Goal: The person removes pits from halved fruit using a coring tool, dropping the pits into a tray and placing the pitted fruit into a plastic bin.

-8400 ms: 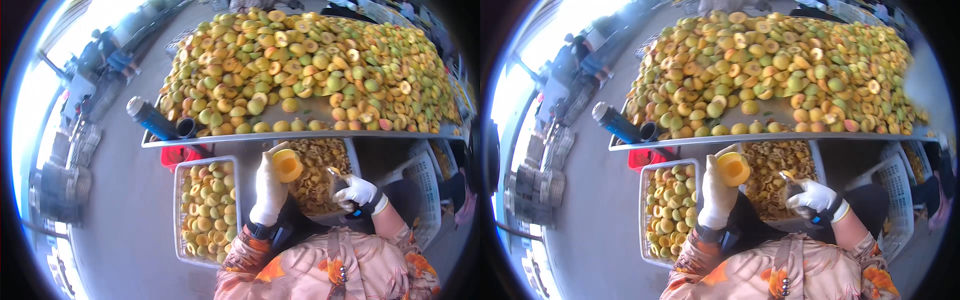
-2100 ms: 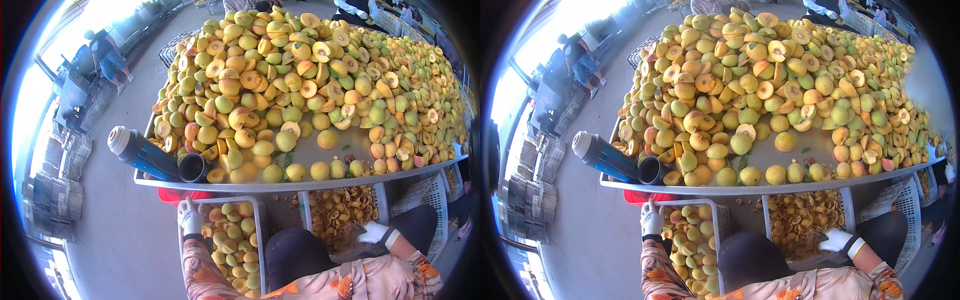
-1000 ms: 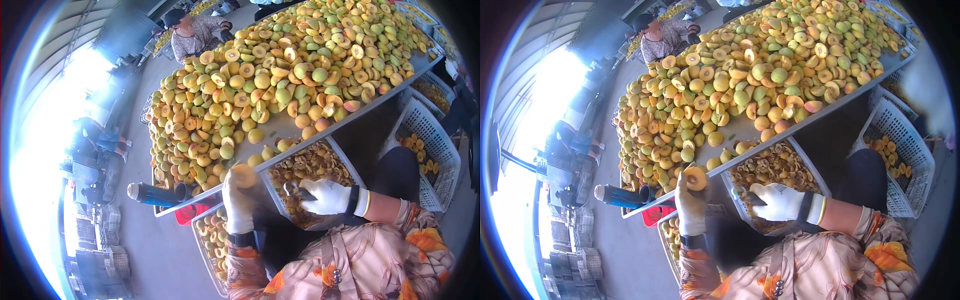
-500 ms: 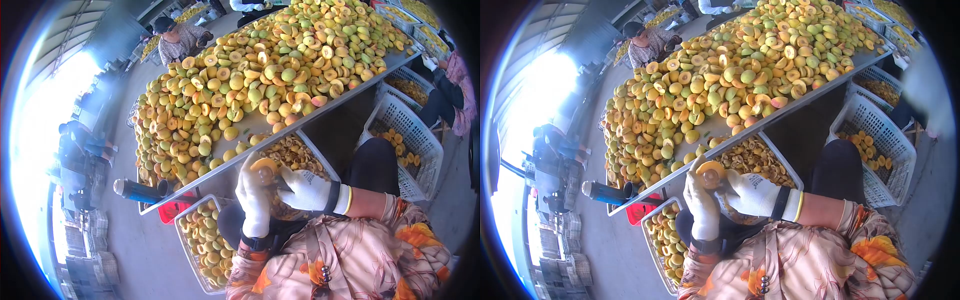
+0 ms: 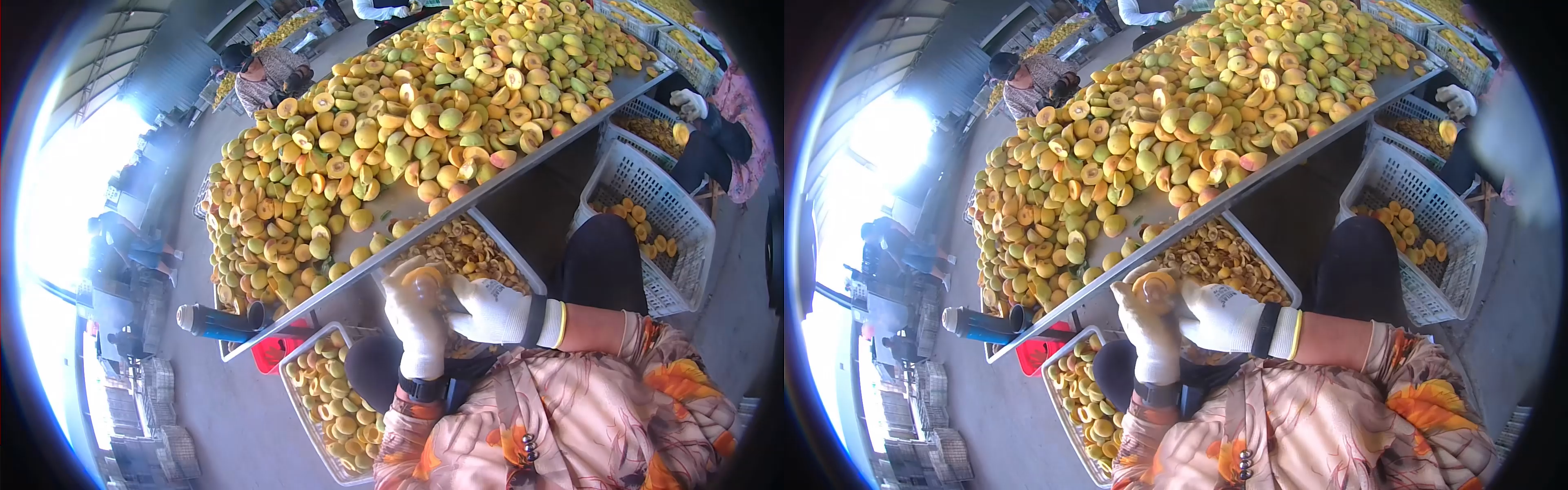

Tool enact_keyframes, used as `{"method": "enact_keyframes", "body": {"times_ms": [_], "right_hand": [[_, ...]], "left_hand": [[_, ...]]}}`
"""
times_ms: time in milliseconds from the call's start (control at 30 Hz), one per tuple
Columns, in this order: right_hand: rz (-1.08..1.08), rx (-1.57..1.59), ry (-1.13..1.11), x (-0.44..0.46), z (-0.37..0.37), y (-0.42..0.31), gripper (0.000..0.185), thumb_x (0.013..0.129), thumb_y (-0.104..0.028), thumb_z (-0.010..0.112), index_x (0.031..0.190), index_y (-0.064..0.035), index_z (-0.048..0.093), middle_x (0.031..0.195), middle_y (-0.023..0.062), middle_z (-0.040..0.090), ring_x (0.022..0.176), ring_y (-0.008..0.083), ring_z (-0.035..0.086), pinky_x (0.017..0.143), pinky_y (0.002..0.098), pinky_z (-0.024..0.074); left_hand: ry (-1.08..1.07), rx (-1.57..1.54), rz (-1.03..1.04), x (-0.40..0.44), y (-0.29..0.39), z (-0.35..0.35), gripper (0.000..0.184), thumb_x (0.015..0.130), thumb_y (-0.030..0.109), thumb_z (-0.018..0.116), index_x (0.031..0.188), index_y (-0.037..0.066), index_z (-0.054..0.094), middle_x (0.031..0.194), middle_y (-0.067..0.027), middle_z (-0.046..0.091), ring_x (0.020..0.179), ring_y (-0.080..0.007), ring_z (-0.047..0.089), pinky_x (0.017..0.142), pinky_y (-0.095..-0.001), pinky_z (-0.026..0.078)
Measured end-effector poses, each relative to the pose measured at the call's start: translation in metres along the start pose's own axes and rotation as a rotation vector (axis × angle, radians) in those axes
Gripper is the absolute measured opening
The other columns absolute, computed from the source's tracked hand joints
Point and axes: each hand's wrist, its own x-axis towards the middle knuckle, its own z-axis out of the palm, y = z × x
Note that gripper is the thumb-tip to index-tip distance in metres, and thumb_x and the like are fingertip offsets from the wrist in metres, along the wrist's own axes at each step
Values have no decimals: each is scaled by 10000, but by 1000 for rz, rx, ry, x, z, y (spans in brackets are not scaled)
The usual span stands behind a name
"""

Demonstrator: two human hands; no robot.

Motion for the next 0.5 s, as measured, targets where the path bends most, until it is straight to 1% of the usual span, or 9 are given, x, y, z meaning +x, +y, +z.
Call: {"method": "enact_keyframes", "body": {"times_ms": [67, 133, 200, 300, 400, 467, 500], "right_hand": [[-2, -4, -10, 0, 2, 3, 252, 938, -106, 644, 1153, -12, 553, 849, 183, 697, 700, 378, 686, 643, 441, 526], [-20, -67, -30, 3, 1, 1, 229, 942, -115, 641, 1127, -14, 551, 831, 182, 689, 685, 366, 683, 623, 435, 522], [-53, -189, -63, 4, 0, -1, 206, 949, -130, 634, 1098, -16, 551, 798, 173, 675, 659, 347, 677, 601, 423, 518], [-48, -416, -152, 6, 4, 3, 192, 942, -136, 611, 1054, 10, 555, 752, 159, 635, 592, 311, 649, 558, 397, 508], [54, -293, -146, 9, 0, -10, 339, 958, -254, 598, 1045, 64, 518, 692, 204, 662, 669, 401, 684, 576, 496, 521], [-17, -384, -197, 7, 1, -4, 364, 963, -267, 594, 1069, 72, 512, 681, 204, 659, 665, 410, 681, 573, 503, 518], [-18, -402, -223, 6, 1, -4, 366, 967, -270, 589, 1073, 72, 513, 691, 205, 662, 675, 407, 682, 579, 499, 520]], "left_hand": [[7, 19, 17, 0, 0, -2, 291, 1037, 231, 560, 1212, 4, 610, 932, -95, 724, 706, -108, 615, 634, -240, 506], [19, 57, 12, 0, 2, -3, 381, 1050, 339, 506, 1193, 6, 623, 945, -92, 708, 746, -123, 625, 647, -248, 512], [45, 99, -28, -4, 9, -1, 590, 1078, 543, 389, 1182, 16, 633, 978, -91, 683, 841, -164, 655, 682, -264, 528], [94, 157, -52, -6, 17, 0, 616, 1073, 558, 390, 1168, 6, 644, 936, -80, 690, 791, -141, 649, 650, -251, 525], [49, 229, 54, -6, 17, -3, 542, 1080, 466, 414, 1185, -3, 663, 914, -78, 701, 668, -99, 598, 587, -231, 491], [59, 189, 24, -5, 16, -7, 578, 1078, 496, 408, 1149, -11, 678, 889, -77, 703, 661, -103, 602, 590, -229, 496], [64, 171, 6, -4, 16, -10, 598, 1077, 511, 406, 1130, -14, 686, 876, -76, 704, 657, -105, 604, 592, -228, 499]]}}
